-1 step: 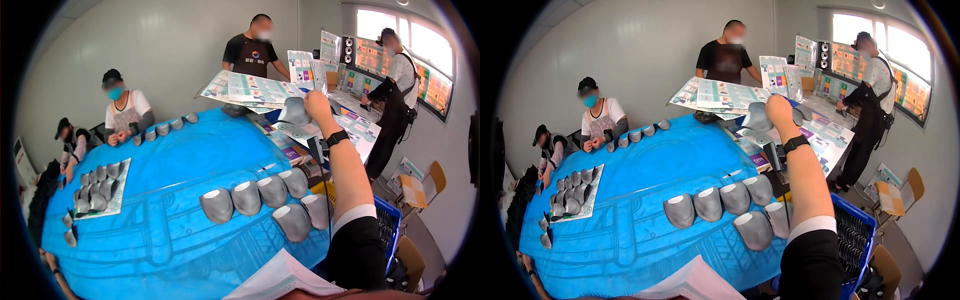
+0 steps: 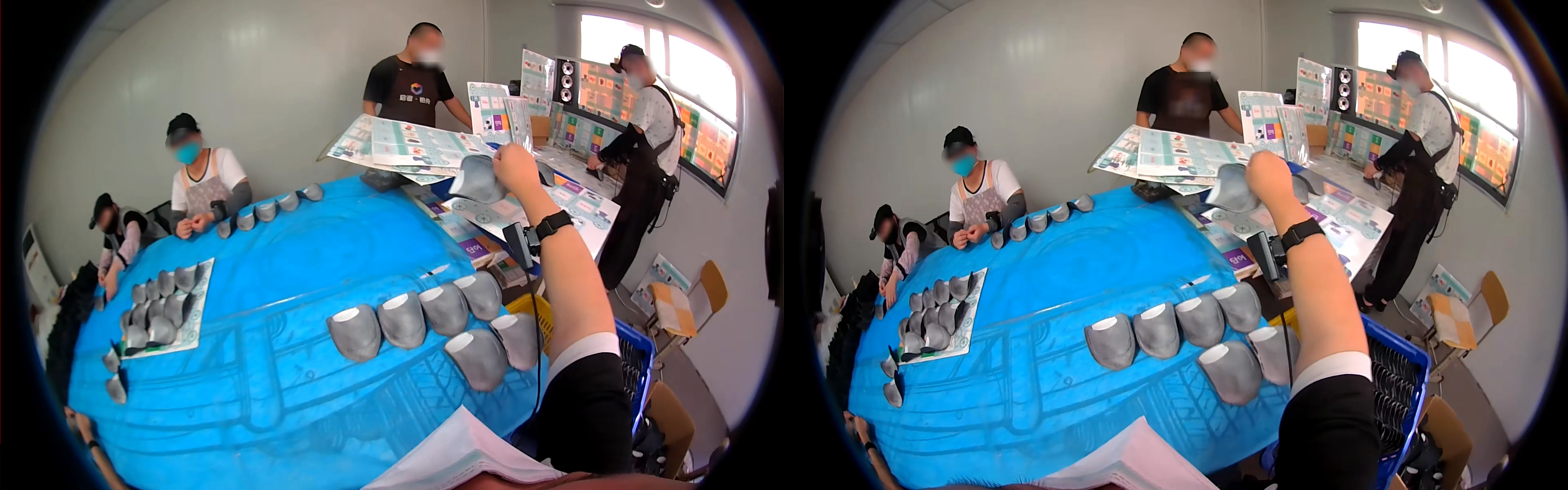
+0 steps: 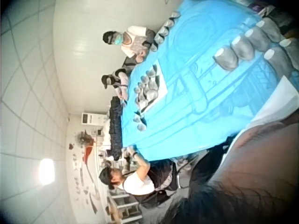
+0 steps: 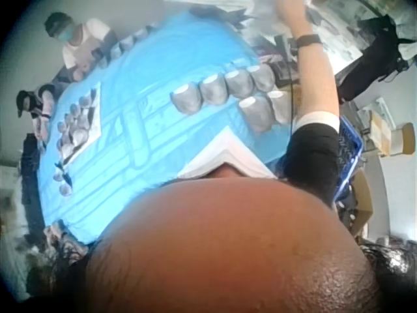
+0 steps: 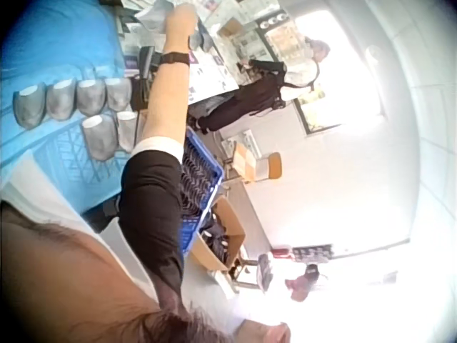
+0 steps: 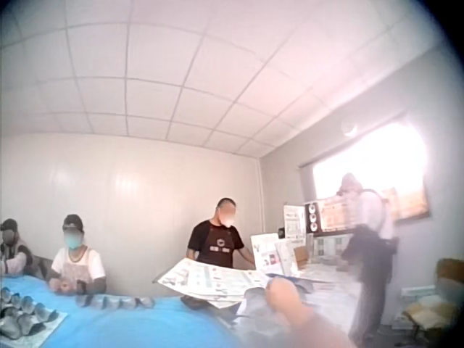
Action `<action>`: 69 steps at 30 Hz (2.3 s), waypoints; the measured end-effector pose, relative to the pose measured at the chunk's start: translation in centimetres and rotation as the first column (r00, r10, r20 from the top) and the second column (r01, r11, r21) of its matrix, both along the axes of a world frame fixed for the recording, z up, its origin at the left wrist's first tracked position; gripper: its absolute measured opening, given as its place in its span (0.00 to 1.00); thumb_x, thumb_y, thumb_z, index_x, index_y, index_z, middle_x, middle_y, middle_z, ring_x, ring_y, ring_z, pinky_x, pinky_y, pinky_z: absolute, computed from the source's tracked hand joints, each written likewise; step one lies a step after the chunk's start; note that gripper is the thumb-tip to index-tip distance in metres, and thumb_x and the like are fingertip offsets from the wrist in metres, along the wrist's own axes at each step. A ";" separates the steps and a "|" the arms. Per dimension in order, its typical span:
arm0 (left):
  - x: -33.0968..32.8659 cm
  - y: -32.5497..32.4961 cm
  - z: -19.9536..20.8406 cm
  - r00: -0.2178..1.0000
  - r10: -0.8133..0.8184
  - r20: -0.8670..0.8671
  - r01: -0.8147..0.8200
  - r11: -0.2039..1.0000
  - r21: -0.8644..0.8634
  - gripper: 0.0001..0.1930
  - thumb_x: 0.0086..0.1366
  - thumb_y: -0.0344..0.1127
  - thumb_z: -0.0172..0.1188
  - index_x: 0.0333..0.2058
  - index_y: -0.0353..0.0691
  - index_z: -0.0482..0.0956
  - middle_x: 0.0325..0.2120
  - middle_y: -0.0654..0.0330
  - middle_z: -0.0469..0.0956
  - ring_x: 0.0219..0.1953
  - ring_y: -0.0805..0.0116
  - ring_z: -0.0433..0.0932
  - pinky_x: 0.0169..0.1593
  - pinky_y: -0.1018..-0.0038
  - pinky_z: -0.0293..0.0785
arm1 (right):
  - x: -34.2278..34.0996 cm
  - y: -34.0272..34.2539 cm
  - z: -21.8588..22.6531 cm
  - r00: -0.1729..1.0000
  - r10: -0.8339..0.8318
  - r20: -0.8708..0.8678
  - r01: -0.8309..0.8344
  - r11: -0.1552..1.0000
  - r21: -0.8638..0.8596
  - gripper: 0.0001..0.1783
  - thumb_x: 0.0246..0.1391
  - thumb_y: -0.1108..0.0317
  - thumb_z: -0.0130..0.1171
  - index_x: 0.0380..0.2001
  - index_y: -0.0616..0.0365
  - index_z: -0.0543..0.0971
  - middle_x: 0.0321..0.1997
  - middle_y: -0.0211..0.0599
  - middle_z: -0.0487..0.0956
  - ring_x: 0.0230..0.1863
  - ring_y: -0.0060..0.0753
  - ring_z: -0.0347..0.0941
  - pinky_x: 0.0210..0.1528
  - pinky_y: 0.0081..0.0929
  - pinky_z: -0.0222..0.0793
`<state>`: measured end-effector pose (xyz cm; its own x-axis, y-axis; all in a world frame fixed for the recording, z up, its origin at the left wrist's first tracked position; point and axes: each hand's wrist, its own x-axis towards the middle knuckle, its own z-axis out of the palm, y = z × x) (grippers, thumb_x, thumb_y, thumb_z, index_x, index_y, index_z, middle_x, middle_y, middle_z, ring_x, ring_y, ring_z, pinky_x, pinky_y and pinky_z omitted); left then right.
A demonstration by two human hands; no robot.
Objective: The person is seen assembling different parts of a shoe, specifically matching and stacking the heel and upper components.
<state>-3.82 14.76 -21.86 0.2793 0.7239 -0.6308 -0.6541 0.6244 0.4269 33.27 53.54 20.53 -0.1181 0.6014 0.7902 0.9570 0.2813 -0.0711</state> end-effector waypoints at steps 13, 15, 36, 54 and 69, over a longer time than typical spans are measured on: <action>-2.4 -9.1 1.2 0.989 -0.142 -0.039 0.146 0.972 0.181 0.12 0.59 0.33 0.46 0.40 0.36 0.66 0.36 0.54 0.70 0.40 0.63 0.70 0.47 0.70 0.65 | -7.9 -21.8 -4.2 0.883 0.411 -0.227 -0.470 0.787 -0.401 0.06 0.31 0.69 0.53 0.14 0.61 0.73 0.18 0.45 0.72 0.23 0.42 0.69 0.27 0.32 0.64; -2.6 -9.7 1.8 0.988 -0.149 -0.036 0.153 0.962 0.227 0.13 0.60 0.35 0.44 0.40 0.34 0.65 0.37 0.53 0.69 0.41 0.64 0.69 0.47 0.70 0.65 | -9.7 -23.5 -6.4 0.868 0.440 -0.228 -0.496 0.783 -0.376 0.06 0.32 0.70 0.53 0.13 0.62 0.72 0.20 0.45 0.71 0.25 0.43 0.68 0.28 0.34 0.63; -3.5 -14.0 4.7 1.000 -0.009 0.001 0.007 0.855 0.519 0.13 0.60 0.32 0.42 0.42 0.33 0.64 0.36 0.54 0.70 0.39 0.65 0.71 0.46 0.71 0.67 | -13.5 -28.0 -24.6 0.283 0.091 -0.955 -0.687 0.714 -0.135 0.09 0.41 0.69 0.58 0.19 0.65 0.72 0.17 0.34 0.72 0.18 0.22 0.68 0.19 0.17 0.66; 0.3 -12.5 7.7 0.974 -0.226 -0.021 0.185 0.739 0.648 0.11 0.60 0.32 0.44 0.41 0.36 0.65 0.35 0.56 0.69 0.41 0.68 0.68 0.48 0.74 0.62 | -9.0 -29.4 -22.9 0.943 0.292 -0.159 -0.322 0.920 -0.221 0.48 0.24 0.64 0.67 0.53 0.45 0.54 0.55 0.45 0.52 0.44 0.52 0.62 0.44 0.40 0.60; -0.4 -11.9 6.7 0.981 -0.193 0.032 0.127 0.756 0.642 0.11 0.60 0.31 0.42 0.41 0.35 0.64 0.35 0.55 0.70 0.40 0.66 0.69 0.46 0.73 0.65 | -17.0 -32.6 -20.5 0.970 0.214 -0.117 -0.244 0.832 -0.499 0.51 0.29 0.34 0.54 0.57 0.38 0.46 0.61 0.42 0.45 0.31 0.50 0.67 0.45 0.43 0.55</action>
<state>-4.23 2.83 -15.17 0.4595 0.8882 -0.0089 -0.6251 0.3305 0.7071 16.28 20.96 0.08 -0.2684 0.8798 0.3923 0.8602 0.4022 -0.3134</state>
